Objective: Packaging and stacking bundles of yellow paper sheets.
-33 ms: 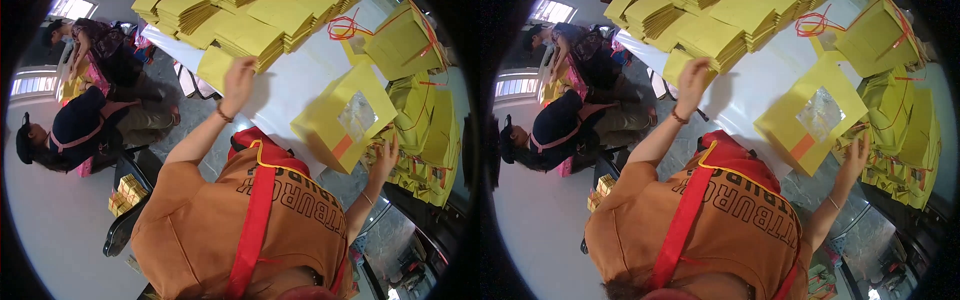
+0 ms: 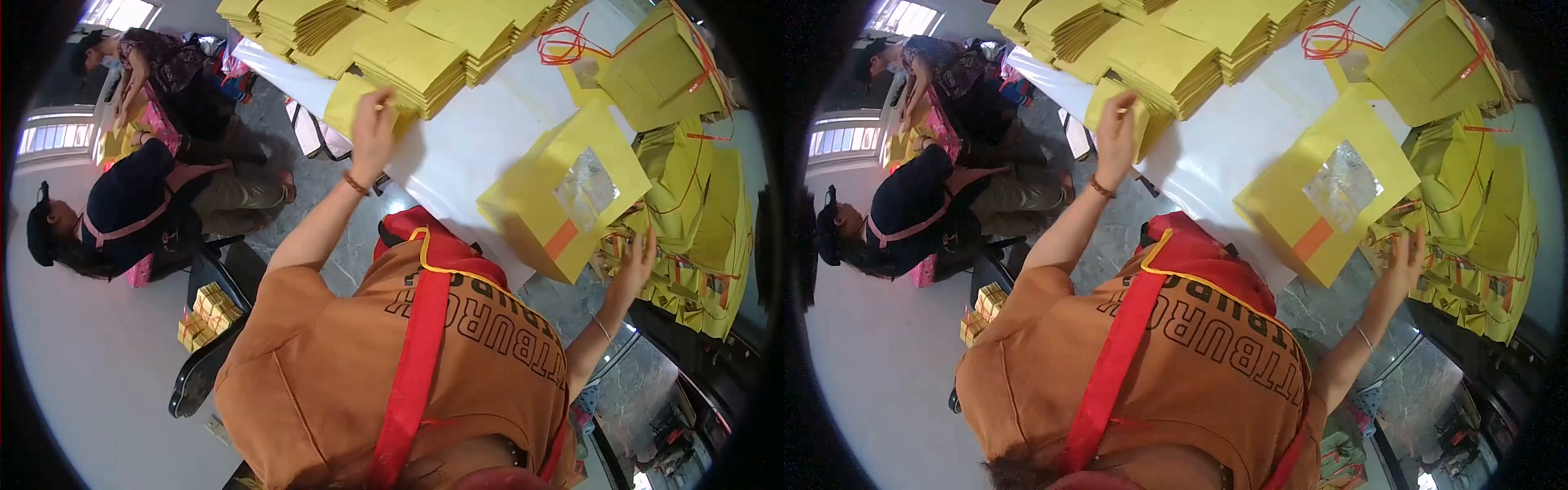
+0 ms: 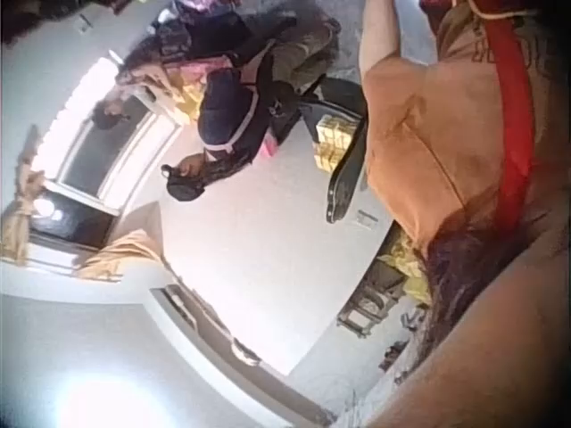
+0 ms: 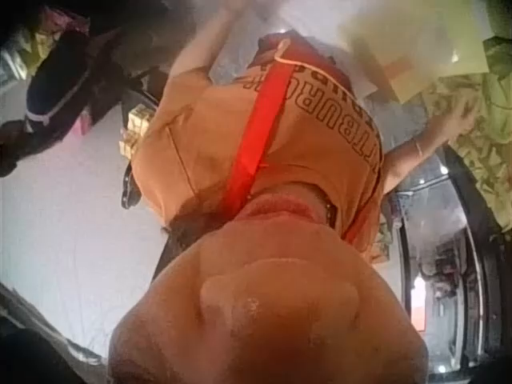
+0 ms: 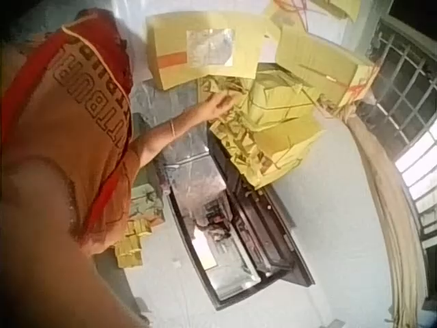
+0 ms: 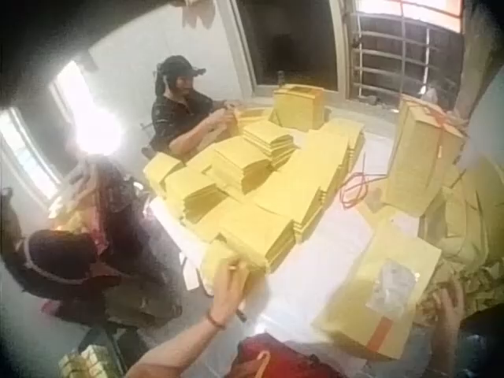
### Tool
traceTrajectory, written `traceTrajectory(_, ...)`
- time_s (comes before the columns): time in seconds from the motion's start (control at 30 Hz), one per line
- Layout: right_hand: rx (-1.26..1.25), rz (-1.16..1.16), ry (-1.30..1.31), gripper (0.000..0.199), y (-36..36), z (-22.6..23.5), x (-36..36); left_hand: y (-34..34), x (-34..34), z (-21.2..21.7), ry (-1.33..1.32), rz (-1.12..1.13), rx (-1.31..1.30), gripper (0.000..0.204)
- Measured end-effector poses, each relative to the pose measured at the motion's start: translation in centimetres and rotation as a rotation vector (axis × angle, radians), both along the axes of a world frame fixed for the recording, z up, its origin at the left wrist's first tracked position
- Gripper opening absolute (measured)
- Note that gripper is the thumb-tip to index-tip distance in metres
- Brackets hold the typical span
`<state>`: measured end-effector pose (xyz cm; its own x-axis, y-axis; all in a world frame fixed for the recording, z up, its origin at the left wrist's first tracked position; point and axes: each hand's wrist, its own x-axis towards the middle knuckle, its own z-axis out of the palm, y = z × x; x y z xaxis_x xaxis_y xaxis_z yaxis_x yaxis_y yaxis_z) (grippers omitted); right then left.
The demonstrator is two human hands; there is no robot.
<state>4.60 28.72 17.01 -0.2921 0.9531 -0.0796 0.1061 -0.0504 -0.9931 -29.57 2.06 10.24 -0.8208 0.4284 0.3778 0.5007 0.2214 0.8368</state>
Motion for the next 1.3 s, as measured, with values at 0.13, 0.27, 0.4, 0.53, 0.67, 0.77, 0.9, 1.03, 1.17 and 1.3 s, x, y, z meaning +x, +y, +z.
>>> traceTrajectory(0.13, 0.574, -0.079, -0.290, 0.037, -1.3, 3.0, 1.5, -3.2, -3.7, -5.4, 0.239, 0.143, -0.588, 0.052)
traceTrajectory(0.27, 0.766, 0.055, 0.103, 0.027, -8.2, 7.3, -3.0, -3.9, -2.8, -8.8, 0.233, 0.033, -0.994, 0.072)
traceTrajectory(0.4, 0.508, 0.717, 0.089, 0.028, -14.1, 6.7, -8.8, -4.0, -2.7, -8.6, 0.193, 0.031, -1.036, 0.073)
traceTrajectory(0.53, 0.460, 0.963, 0.115, 0.023, -16.8, 0.1, -18.3, -3.0, -2.9, -7.1, 0.150, -0.015, -1.060, 0.074)
traceTrajectory(0.67, 0.644, 0.960, -0.048, 0.025, -18.5, -9.5, -23.9, -3.0, -3.1, -7.0, 0.156, -0.035, -1.061, 0.063)
traceTrajectory(0.77, 0.824, 0.893, -0.105, 0.027, -19.9, -12.1, -26.1, -3.8, -4.2, -7.3, 0.247, -0.008, -0.995, 0.047)
traceTrajectory(0.9, 1.062, 0.784, -0.312, 0.031, -20.9, -13.1, -27.6, -5.3, -7.3, -7.7, 0.137, -0.089, -0.730, 0.036)
traceTrajectory(1.03, 1.166, 0.715, -0.410, 0.031, -20.6, -12.2, -28.1, -5.8, -8.2, -9.1, 0.512, -0.012, -0.723, 0.041)
traceTrajectory(1.17, 1.139, 0.743, -0.438, 0.041, -20.9, -13.6, -28.6, -5.6, -8.1, -10.0, 0.471, 0.016, -0.654, 0.043)
traceTrajectory(1.3, 1.033, 0.790, -0.491, 0.047, -21.0, -14.7, -28.6, -5.5, -8.0, -9.8, 0.475, 0.049, -0.641, 0.041)
